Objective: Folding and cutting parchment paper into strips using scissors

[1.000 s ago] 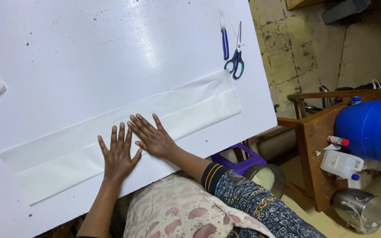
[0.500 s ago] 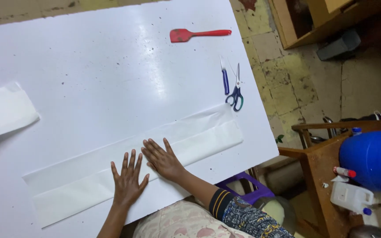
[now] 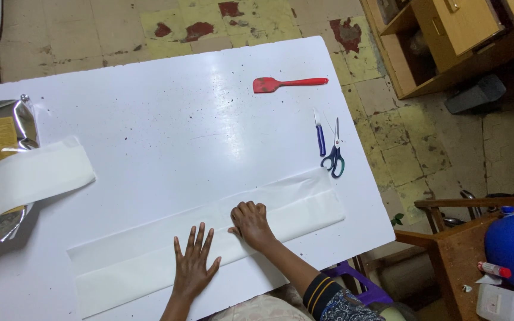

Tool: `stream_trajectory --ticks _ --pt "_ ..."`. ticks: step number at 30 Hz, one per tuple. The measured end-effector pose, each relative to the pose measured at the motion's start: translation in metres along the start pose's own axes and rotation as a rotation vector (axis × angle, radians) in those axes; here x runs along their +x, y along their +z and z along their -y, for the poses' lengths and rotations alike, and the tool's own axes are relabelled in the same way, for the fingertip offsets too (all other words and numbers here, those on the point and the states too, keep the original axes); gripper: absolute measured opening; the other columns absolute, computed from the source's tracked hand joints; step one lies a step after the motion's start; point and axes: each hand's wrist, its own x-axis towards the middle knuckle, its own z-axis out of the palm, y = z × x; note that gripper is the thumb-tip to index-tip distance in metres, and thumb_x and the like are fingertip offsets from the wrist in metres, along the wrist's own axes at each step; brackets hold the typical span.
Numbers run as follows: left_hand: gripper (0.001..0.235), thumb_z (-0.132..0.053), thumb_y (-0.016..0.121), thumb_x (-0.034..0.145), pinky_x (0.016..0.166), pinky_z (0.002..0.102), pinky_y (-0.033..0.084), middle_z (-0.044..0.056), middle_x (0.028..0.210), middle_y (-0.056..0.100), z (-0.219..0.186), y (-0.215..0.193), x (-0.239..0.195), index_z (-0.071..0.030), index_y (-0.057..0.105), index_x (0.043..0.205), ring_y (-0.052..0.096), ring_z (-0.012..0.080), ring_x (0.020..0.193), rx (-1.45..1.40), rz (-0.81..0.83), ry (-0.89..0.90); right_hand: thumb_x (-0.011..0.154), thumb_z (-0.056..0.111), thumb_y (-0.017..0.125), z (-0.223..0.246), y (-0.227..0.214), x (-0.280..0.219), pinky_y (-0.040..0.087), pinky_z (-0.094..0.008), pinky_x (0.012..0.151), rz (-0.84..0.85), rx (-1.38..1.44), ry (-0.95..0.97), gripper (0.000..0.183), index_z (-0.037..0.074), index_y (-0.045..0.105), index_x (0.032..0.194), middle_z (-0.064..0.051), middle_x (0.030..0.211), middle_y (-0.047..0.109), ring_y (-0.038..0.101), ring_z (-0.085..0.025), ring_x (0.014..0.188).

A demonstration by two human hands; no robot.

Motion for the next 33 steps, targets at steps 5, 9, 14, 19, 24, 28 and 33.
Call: stream_trajectory --ticks 5,9,14,19,24,28,33 --pt "0.085 -0.056 0.044 0.094 0.126 0.064 0.006 0.008 0.175 0.013 0.001 0.004 0.001 -0.019 0.018 0.166 0.011 0.0231 0.162 -0.016 0.042 0.002 0.069 0.057 0.084 -0.009 0.005 0.011 0.035 -0.044 0.08 0.059 0.046 0.005 0.056 0.019 0.058 0.101 -0.003 0.102 0.054 0.05 -0.027 0.095" --pt "0.083 -0.059 0.044 0.096 0.124 0.067 0.005 0.006 0.175 0.012 0.002 0.018 -0.005 -0.023 0.018 0.167 0.011 0.025 0.161 -0.002 0.227 -0.056 0.076 0.051 0.081 -0.006 -0.017 0.018 0.037 -0.051 0.087 0.299 0.16 0.074 0.046 0.02 0.059 0.102 -0.002 0.105 0.055 0.052 -0.029 0.103" --pt "0.081 -0.058 0.045 0.098 0.122 0.071 0.0 0.005 0.176 0.009 0.001 0.018 -0.016 -0.028 0.017 0.167 0.009 0.027 0.162 -0.12 0.434 -0.138 0.08 0.051 0.075 -0.003 -0.015 0.012 0.037 -0.055 0.09 0.318 0.162 0.049 0.043 0.02 0.056 0.104 -0.001 0.106 0.05 0.05 -0.029 0.104" --pt "0.078 -0.059 0.039 0.103 0.123 0.07 -0.006 0.005 0.176 0.001 0.002 0.014 -0.01 -0.027 0.011 0.168 -0.001 0.025 0.162 -0.154 0.456 -0.144 0.08 0.043 0.08 -0.003 -0.029 0.016 0.03 -0.05 0.09 0.26 0.214 0.036 0.042 0.021 0.053 0.103 0.001 0.103 0.046 0.045 -0.026 0.102" --pt "0.077 -0.058 0.042 0.102 0.122 0.07 -0.006 0.005 0.176 0.005 0.001 0.012 -0.01 -0.026 0.016 0.168 0.003 0.026 0.162 -0.198 0.431 -0.142 0.078 0.043 0.083 -0.004 -0.025 0.016 0.03 -0.051 0.089 0.263 0.227 0.062 0.044 0.021 0.053 0.102 0.001 0.103 0.046 0.045 -0.026 0.103" --pt "0.079 -0.055 0.046 0.1 0.121 0.071 -0.008 0.006 0.176 0.006 0.003 0.012 -0.009 -0.025 0.019 0.168 0.002 0.027 0.161 -0.248 0.431 -0.153 0.078 0.05 0.08 -0.006 -0.021 0.018 0.029 -0.049 0.088 0.274 0.24 0.048 0.044 0.024 0.052 0.1 0.004 0.101 0.045 0.044 -0.024 0.102" --pt "0.077 -0.055 0.042 0.102 0.121 0.072 -0.009 0.005 0.176 0.001 0.001 0.01 -0.008 -0.025 0.016 0.168 -0.002 0.0263 0.161 -0.236 0.454 -0.156 0.092 0.055 0.057 0.001 -0.005 0.01 0.033 -0.047 0.087 0.121 0.145 -0.023 0.042 0.017 0.053 0.109 -0.003 0.108 0.048 0.048 -0.026 0.107"
